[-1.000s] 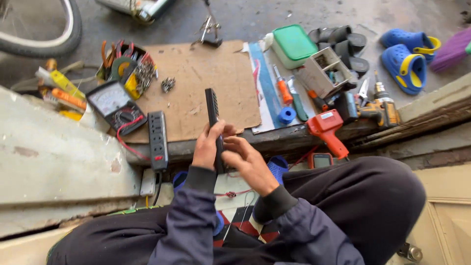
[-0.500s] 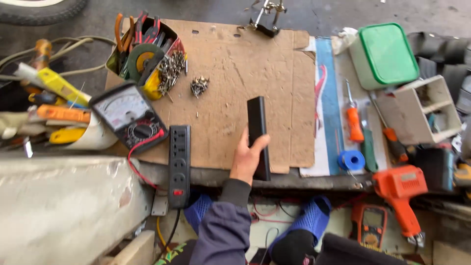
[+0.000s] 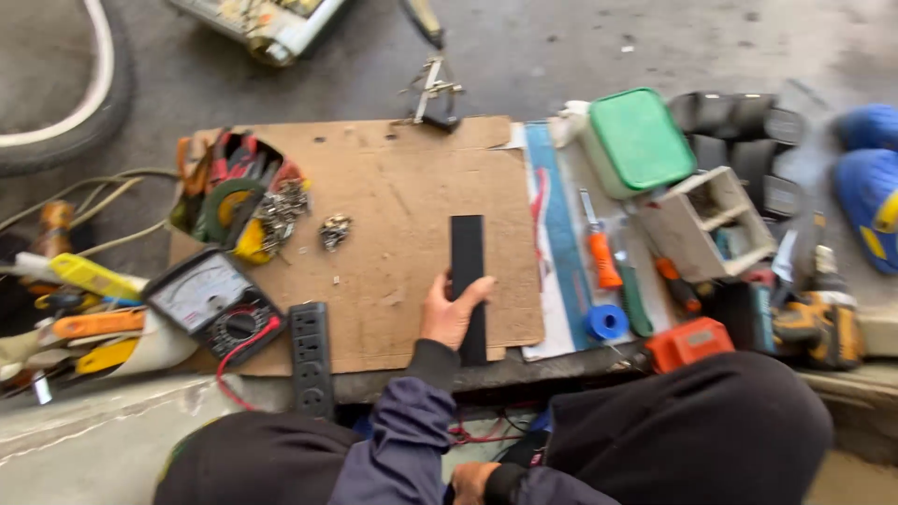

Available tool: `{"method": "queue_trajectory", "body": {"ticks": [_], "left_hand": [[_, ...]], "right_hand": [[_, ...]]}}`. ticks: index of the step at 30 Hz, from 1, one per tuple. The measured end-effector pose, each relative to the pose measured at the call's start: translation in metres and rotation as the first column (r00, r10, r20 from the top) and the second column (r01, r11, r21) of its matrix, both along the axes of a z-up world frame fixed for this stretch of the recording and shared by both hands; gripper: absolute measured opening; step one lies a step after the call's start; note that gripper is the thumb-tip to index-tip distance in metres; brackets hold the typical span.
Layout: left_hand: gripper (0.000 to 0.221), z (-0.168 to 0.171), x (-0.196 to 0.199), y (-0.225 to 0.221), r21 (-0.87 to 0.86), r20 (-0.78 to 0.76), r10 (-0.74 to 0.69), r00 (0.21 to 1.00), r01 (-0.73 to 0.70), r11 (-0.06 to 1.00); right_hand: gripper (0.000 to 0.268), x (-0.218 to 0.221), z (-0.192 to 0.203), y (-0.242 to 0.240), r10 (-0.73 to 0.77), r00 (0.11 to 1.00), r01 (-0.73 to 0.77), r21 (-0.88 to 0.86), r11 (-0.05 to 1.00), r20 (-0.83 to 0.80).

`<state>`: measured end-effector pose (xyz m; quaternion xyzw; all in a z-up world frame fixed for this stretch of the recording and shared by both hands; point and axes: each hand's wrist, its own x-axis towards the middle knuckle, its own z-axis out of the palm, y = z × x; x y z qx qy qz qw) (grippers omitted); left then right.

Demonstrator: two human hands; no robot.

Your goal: Repairing a TV remote control by prying it open and cleaning internal components with a utility knife.

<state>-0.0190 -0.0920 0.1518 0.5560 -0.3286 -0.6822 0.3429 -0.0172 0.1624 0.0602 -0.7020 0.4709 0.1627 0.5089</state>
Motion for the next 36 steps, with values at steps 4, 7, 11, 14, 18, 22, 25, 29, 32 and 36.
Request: {"method": "queue_trajectory", "body": {"ticks": [4,7,11,14,18,22,25,29,32,36], "left_hand": [[0.061,0.002,0.003,0.021,-0.005,-0.362,0.173,0.916,-0.187,0.982],[0.047,0.009,0.022,0.044,-0.024,-0.337,0.170,0.926,-0.189,0.982],[0.051,0.051,0.048,0.062,-0.002,-0.372,0.198,0.907,-0.214,0.977],[0.067,0.092,0.056,0.076,0.081,-0.353,0.196,0.915,-0.179,0.981],[0.060,0.082,0.072,0.090,0.128,-0.487,0.269,0.831,-0.237,0.963],[0.044,0.053,0.088,0.103,0.154,-0.542,0.329,0.773,-0.293,0.943],[0.040,0.038,0.090,0.108,0.196,-0.481,0.378,0.791,-0.323,0.926],[0.043,0.020,0.084,0.107,0.230,-0.430,0.397,0.811,-0.327,0.917],[0.048,0.004,0.080,0.107,0.210,-0.509,0.371,0.777,-0.305,0.929],[0.054,0.005,0.071,0.108,0.237,-0.504,0.392,0.770,-0.313,0.920]], "right_hand": [[0.053,-0.082,0.055,-0.063,-0.133,0.990,0.131,-0.040,0.991,-0.039],[0.050,-0.152,0.140,-0.098,-0.570,0.817,0.482,-0.438,0.759,-0.089],[0.047,-0.281,0.178,-0.152,-0.907,0.373,0.711,-0.688,0.146,0.193],[0.034,-0.351,0.156,-0.182,-0.977,0.198,0.657,-0.729,0.191,-0.077],[0.033,-0.384,0.107,-0.188,-0.945,0.195,0.527,-0.785,0.325,-0.261],[0.031,-0.398,0.069,-0.186,-0.902,0.286,0.232,-0.890,0.392,-0.323],[0.030,-0.381,0.082,-0.184,-0.910,0.375,0.191,-0.946,0.263,-0.178],[0.050,-0.356,0.095,-0.183,-0.861,0.427,0.355,-0.825,0.440,-0.276],[0.057,-0.356,0.083,-0.182,-0.868,0.389,0.555,-0.673,0.489,-0.310],[0.065,-0.357,0.089,-0.181,-0.879,0.372,0.581,-0.663,0.472,-0.299]]}}
